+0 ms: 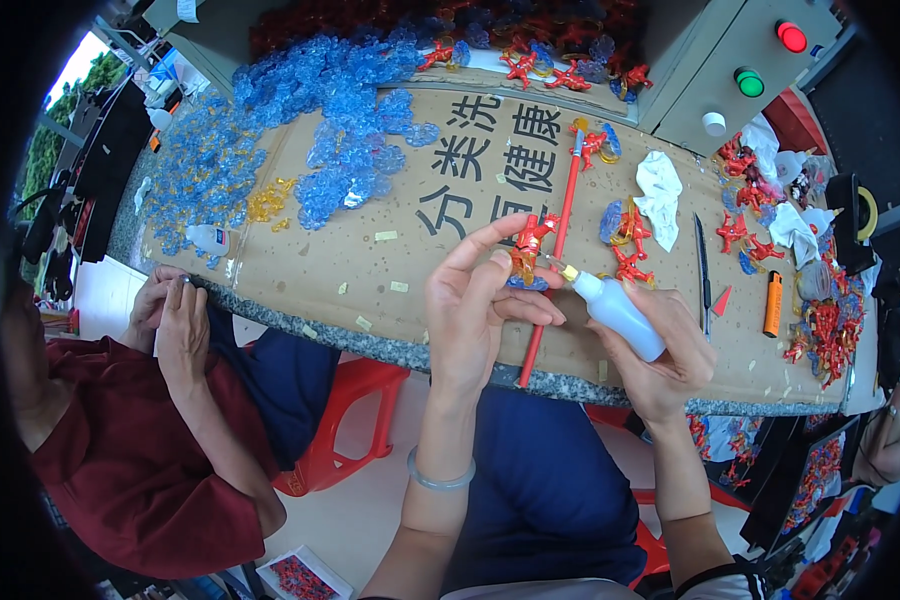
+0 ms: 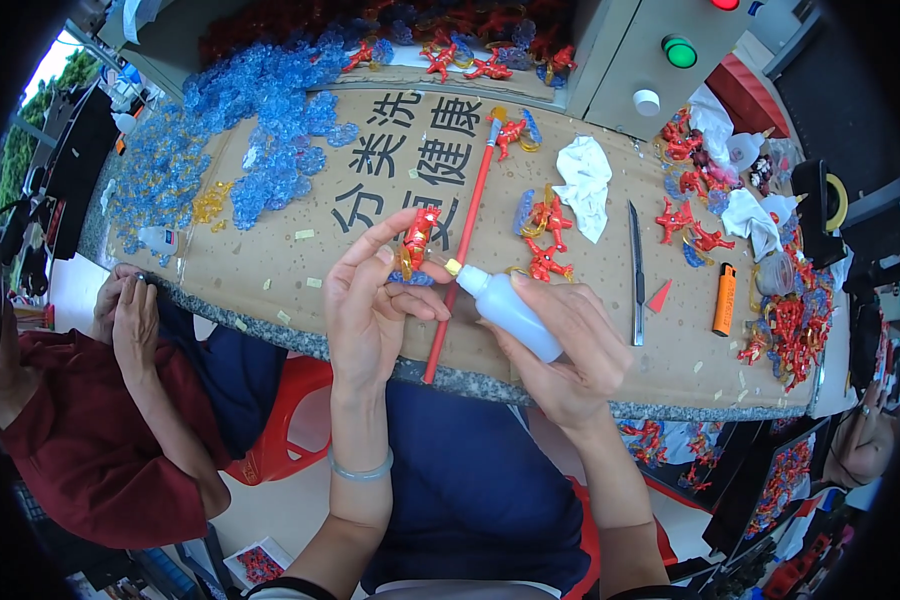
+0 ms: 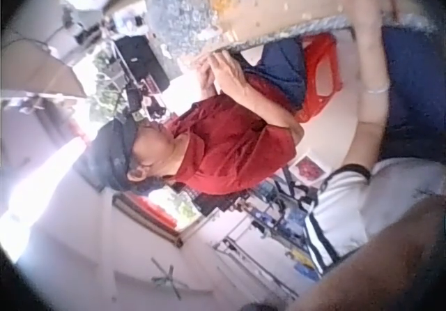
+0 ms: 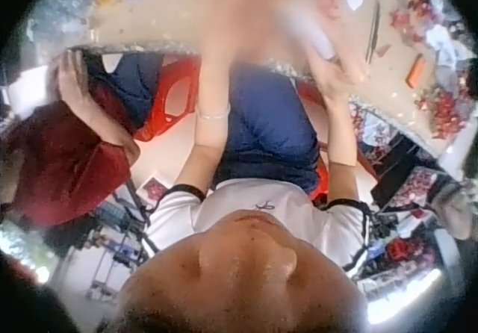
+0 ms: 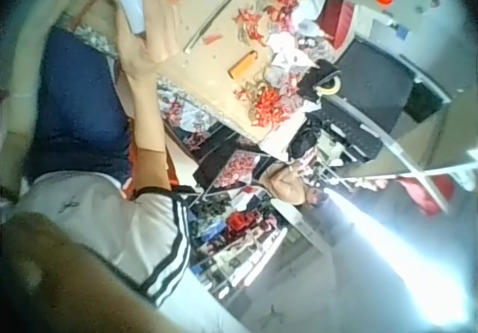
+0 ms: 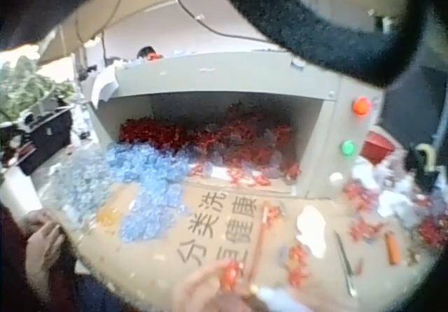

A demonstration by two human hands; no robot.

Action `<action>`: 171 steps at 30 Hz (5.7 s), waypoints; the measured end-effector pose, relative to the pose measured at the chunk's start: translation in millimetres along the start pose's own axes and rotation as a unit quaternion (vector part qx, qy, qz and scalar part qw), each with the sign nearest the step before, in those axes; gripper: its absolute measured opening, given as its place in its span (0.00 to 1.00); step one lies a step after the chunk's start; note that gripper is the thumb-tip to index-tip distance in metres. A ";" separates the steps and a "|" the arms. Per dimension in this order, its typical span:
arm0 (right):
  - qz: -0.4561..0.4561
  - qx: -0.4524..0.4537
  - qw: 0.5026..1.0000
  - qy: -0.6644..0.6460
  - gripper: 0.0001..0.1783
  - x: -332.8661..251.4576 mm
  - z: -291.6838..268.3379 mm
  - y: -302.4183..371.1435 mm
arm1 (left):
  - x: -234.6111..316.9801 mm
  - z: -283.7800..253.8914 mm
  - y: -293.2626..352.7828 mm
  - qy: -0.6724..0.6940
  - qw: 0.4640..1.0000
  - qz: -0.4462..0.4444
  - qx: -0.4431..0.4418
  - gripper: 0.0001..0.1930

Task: The person assembles plastic figurines by applying glue from a squeeze bottle, using a brush, fitting the pieces together by hand, and placing the assembled figurines into a tray.

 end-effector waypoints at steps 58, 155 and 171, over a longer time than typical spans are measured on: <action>0.268 -0.332 0.817 -0.388 0.08 47.3 26.8 -57.8 | -12.7 14.7 13.7 -0.118 0.977 0.123 -0.126 0.12; 0.145 -0.273 0.926 -0.218 0.14 42.6 32.1 -60.7 | -15.5 11.3 8.3 -0.188 0.978 0.086 -0.037 0.04; 0.161 -0.304 0.904 -0.255 0.13 41.2 32.4 -60.5 | -16.8 10.9 11.3 -0.196 0.977 0.080 -0.020 0.04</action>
Point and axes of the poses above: each hand's wrist, its own y-axis away from the middle knuckle, its own z-axis out of the palm, x = y × z, the point moved 5 cm from there along -y, towards the middle knuckle, and after that the axes turned 6 degrees about z, right-handed, at the moved point
